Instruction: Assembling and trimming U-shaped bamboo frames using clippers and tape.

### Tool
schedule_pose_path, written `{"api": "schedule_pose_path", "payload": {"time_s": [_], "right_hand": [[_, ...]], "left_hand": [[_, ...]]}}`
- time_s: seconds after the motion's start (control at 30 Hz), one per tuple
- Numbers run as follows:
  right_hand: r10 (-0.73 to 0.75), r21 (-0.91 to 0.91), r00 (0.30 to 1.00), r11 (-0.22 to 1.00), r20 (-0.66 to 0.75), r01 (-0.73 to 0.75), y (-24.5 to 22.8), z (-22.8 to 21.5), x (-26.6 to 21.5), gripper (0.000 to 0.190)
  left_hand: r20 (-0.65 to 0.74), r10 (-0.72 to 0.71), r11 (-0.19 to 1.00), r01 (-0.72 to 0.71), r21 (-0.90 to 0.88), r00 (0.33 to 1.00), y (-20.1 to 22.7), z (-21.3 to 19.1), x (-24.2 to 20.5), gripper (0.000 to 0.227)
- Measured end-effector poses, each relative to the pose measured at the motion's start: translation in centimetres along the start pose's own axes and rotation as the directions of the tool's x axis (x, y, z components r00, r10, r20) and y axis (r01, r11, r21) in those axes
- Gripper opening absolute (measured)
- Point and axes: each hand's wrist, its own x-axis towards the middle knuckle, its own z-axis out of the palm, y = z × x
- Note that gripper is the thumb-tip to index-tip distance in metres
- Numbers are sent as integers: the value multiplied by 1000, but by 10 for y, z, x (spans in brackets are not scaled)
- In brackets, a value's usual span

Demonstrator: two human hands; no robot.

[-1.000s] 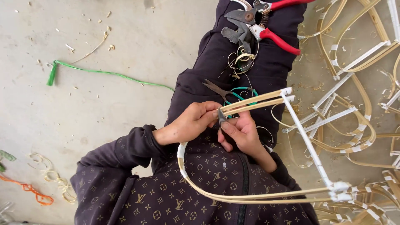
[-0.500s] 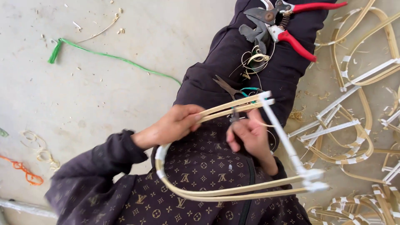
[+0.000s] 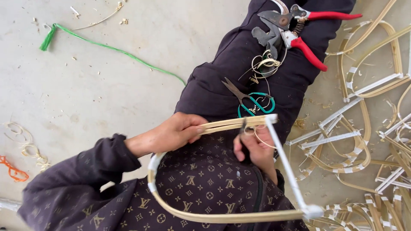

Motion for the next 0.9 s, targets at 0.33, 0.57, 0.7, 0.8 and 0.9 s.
{"api": "schedule_pose_path", "payload": {"time_s": [0.33,0.57,0.7,0.8,0.9], "right_hand": [[100,-70,983,993,156,-90,-27,22,21,36],[44,36,994,998,95,-48,-13,20,5,20],[-28,-47,999,999,-17,27,-6,-6,12,21],[-1,140,1000,990,24,-2,-12,6,14,24],[28,-61,999,998,37,-26,-32,17,21,31]], "left_hand": [[-119,126,991,-120,57,985,12,18,26,23],[-45,73,997,-73,5,996,3,14,4,24],[-144,-30,997,39,63,989,-1,0,-22,24],[-142,-72,997,75,16,987,-5,-2,-31,25],[-189,-58,996,70,57,980,-3,2,-19,27]]}}
